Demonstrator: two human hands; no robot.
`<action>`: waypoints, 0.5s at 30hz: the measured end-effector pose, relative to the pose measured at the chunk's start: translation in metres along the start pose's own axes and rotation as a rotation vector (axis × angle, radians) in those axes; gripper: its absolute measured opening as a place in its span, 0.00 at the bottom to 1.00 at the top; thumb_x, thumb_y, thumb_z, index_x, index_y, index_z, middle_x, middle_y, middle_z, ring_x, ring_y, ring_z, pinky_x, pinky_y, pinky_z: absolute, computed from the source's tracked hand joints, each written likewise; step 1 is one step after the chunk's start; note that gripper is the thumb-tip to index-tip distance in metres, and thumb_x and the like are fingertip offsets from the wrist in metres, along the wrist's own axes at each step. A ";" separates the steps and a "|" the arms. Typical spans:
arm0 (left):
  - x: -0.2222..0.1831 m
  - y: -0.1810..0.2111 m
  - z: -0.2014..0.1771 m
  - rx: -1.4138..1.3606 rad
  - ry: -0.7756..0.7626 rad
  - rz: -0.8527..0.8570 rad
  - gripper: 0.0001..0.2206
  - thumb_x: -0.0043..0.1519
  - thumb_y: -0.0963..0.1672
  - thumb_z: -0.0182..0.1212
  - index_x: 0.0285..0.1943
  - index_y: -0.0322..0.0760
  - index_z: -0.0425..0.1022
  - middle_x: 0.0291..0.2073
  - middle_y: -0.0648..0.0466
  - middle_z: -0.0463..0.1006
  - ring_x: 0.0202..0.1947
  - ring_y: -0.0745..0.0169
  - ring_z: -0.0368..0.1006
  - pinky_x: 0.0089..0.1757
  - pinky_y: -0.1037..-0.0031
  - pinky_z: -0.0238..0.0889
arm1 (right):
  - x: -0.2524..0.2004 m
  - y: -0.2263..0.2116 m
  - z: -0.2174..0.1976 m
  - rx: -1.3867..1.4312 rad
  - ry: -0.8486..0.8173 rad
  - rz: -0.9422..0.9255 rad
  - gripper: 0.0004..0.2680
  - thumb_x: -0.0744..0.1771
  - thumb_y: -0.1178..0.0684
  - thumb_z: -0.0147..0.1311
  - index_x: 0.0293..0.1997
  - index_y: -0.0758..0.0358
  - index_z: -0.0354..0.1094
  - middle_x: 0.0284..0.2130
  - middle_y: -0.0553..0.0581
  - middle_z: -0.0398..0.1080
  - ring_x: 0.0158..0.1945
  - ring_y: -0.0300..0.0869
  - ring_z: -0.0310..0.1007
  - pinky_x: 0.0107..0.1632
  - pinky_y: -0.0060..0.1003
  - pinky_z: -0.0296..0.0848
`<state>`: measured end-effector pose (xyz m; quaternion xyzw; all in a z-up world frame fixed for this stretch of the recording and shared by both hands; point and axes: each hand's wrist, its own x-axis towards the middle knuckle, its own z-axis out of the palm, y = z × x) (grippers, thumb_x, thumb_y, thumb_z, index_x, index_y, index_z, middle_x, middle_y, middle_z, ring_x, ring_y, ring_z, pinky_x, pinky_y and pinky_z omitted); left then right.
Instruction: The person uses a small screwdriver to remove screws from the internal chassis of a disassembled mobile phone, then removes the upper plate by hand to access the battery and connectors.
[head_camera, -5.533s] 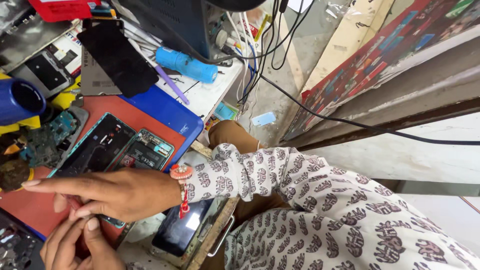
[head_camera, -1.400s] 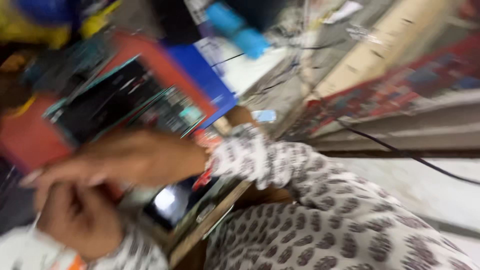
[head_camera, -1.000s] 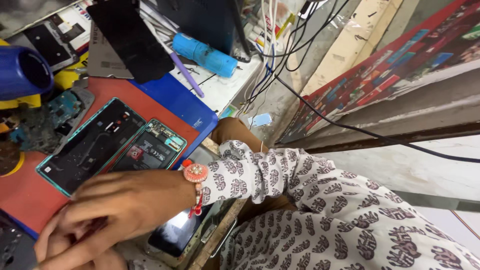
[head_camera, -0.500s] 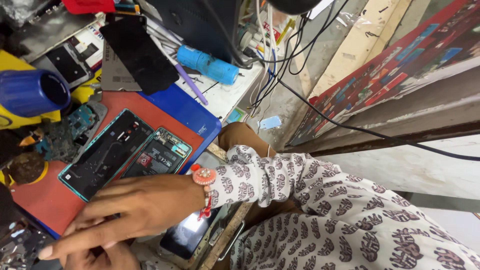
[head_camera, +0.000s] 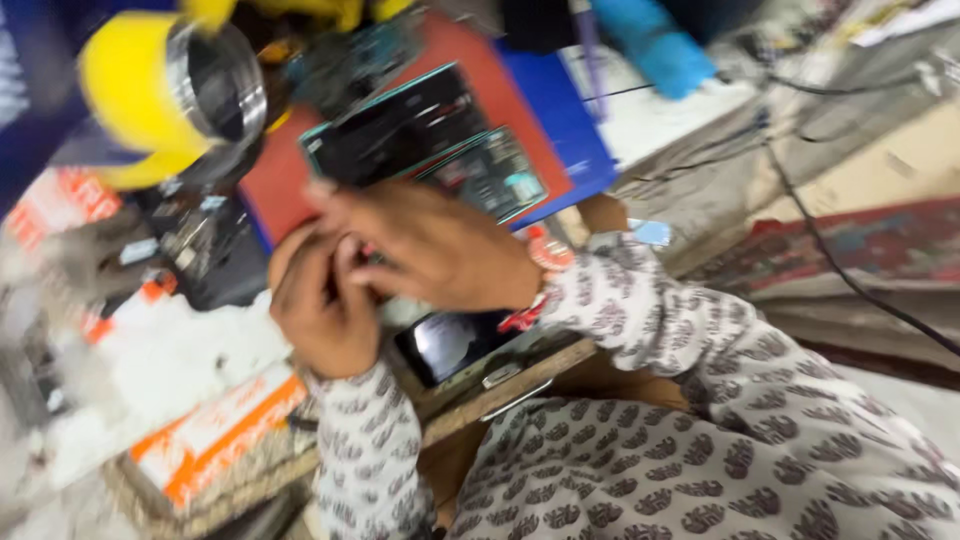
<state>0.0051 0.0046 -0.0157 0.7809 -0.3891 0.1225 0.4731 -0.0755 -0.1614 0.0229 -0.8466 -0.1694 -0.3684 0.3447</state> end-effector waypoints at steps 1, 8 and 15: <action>0.001 0.008 -0.005 0.014 0.010 -0.021 0.06 0.69 0.37 0.62 0.52 0.28 0.79 0.47 0.42 0.81 0.52 0.43 0.78 0.54 0.62 0.70 | 0.000 -0.002 -0.002 0.028 -0.027 0.056 0.27 0.72 0.62 0.56 0.79 0.62 0.41 0.57 0.59 0.68 0.52 0.49 0.73 0.58 0.40 0.74; 0.007 0.020 -0.002 0.076 0.012 0.140 0.13 0.68 0.43 0.56 0.55 0.26 0.78 0.45 0.39 0.79 0.47 0.38 0.74 0.49 0.59 0.66 | 0.001 -0.001 0.004 0.004 -0.003 -0.039 0.26 0.71 0.64 0.54 0.78 0.57 0.43 0.49 0.56 0.69 0.47 0.45 0.74 0.51 0.37 0.75; 0.015 0.008 0.000 0.011 -0.011 0.230 0.14 0.71 0.37 0.56 0.61 0.14 0.73 0.35 0.39 0.79 0.32 0.46 0.77 0.34 0.68 0.64 | -0.010 -0.002 0.018 0.092 0.065 0.034 0.28 0.73 0.63 0.48 0.82 0.39 0.36 0.47 0.47 0.66 0.48 0.36 0.70 0.51 0.29 0.71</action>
